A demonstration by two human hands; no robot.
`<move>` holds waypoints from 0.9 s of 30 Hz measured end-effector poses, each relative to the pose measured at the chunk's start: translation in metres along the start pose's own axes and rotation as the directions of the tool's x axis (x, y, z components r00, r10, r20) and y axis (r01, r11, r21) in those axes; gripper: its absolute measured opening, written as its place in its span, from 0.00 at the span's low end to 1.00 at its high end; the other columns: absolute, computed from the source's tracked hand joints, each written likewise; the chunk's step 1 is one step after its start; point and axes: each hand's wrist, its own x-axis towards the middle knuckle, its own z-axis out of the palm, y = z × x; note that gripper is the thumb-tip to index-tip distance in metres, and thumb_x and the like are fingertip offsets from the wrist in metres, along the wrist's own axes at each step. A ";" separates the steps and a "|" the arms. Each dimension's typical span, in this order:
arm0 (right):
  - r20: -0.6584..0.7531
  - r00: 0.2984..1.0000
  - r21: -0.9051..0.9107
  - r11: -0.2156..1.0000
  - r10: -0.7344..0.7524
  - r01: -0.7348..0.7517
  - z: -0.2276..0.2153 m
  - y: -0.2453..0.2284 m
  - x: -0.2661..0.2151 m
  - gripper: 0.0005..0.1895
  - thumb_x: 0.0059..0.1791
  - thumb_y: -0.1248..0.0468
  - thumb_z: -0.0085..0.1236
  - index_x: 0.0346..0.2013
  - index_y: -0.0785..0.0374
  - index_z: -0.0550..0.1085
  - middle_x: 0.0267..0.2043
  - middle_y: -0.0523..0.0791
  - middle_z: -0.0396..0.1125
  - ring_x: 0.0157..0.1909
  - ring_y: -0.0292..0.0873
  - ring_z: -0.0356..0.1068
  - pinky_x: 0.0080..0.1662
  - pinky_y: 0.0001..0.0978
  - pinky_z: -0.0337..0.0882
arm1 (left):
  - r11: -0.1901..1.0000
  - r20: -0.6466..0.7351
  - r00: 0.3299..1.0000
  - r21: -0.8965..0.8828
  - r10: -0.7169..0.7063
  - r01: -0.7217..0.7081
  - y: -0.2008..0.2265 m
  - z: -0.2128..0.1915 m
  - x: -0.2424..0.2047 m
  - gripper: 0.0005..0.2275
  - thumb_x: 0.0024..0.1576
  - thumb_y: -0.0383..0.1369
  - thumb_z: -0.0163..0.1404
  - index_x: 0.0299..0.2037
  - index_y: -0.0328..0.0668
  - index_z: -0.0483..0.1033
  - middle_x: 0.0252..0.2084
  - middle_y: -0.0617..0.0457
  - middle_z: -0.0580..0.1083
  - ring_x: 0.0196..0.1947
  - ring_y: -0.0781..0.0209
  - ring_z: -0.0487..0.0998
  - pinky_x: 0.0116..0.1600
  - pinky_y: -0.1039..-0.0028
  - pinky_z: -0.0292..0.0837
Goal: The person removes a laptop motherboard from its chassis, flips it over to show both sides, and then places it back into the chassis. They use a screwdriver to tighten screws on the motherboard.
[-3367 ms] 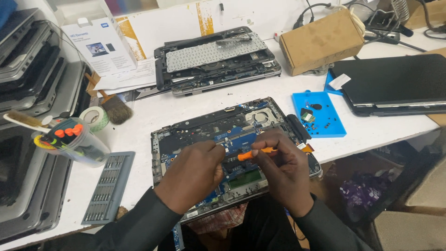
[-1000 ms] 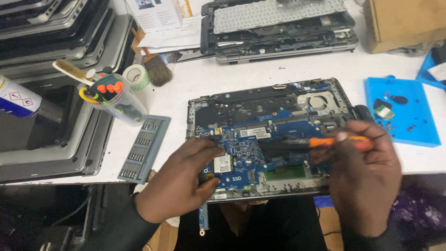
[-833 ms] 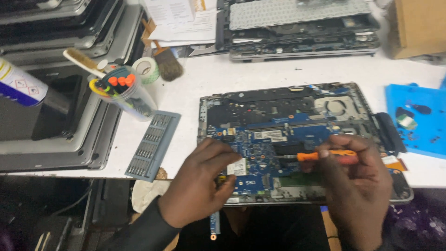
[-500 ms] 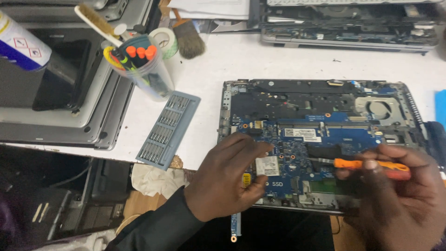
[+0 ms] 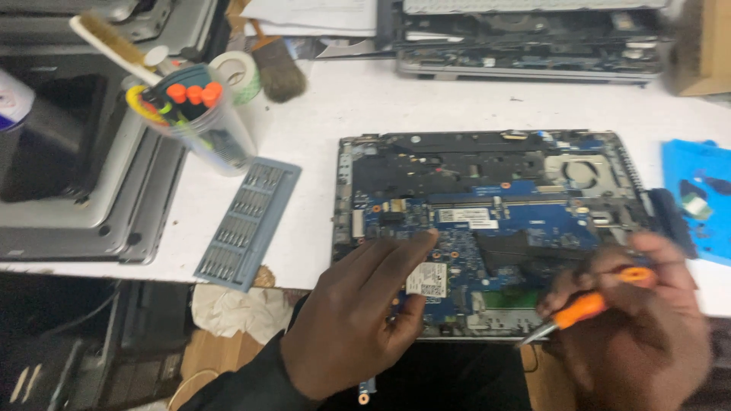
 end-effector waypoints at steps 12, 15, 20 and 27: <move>0.221 0.888 -0.597 0.776 0.402 -0.203 0.039 -0.037 0.002 0.10 0.43 0.66 0.71 0.39 0.61 0.82 0.31 0.40 0.75 0.31 0.31 0.68 0.36 0.24 0.67 | 0.970 -0.043 0.991 0.203 -0.128 0.134 0.037 0.013 0.027 0.35 0.50 0.40 0.60 0.70 0.56 0.63 0.57 0.61 0.80 0.56 0.59 0.82 0.49 0.68 0.78; 0.240 0.904 -0.721 0.688 0.354 -0.078 0.009 -0.057 0.031 0.09 0.46 0.63 0.66 0.41 0.56 0.81 0.33 0.40 0.76 0.29 0.31 0.66 0.33 0.24 0.65 | 0.982 0.036 0.990 0.136 -0.138 0.132 0.035 0.008 0.030 0.42 0.46 0.39 0.67 0.72 0.53 0.60 0.67 0.52 0.72 0.65 0.49 0.74 0.58 0.59 0.73; -0.023 0.984 -0.903 0.420 0.174 -0.095 -0.070 -0.108 0.109 0.10 0.50 0.63 0.59 0.46 0.52 0.79 0.48 0.42 0.77 0.16 0.33 0.52 0.17 0.25 0.52 | 0.953 -0.014 0.966 0.157 -0.259 0.258 0.025 -0.007 -0.003 0.43 0.36 0.35 0.73 0.68 0.60 0.70 0.67 0.56 0.71 0.67 0.51 0.71 0.67 0.55 0.69; -0.123 0.951 -0.982 0.105 0.284 -0.158 -0.096 -0.127 0.158 0.07 0.52 0.66 0.62 0.44 0.63 0.81 0.15 0.49 0.56 0.15 0.44 0.53 0.22 0.37 0.55 | 0.927 0.096 0.922 0.019 -0.376 0.376 -0.005 0.005 -0.040 0.39 0.43 0.40 0.72 0.69 0.57 0.70 0.74 0.58 0.61 0.78 0.52 0.53 0.76 0.51 0.52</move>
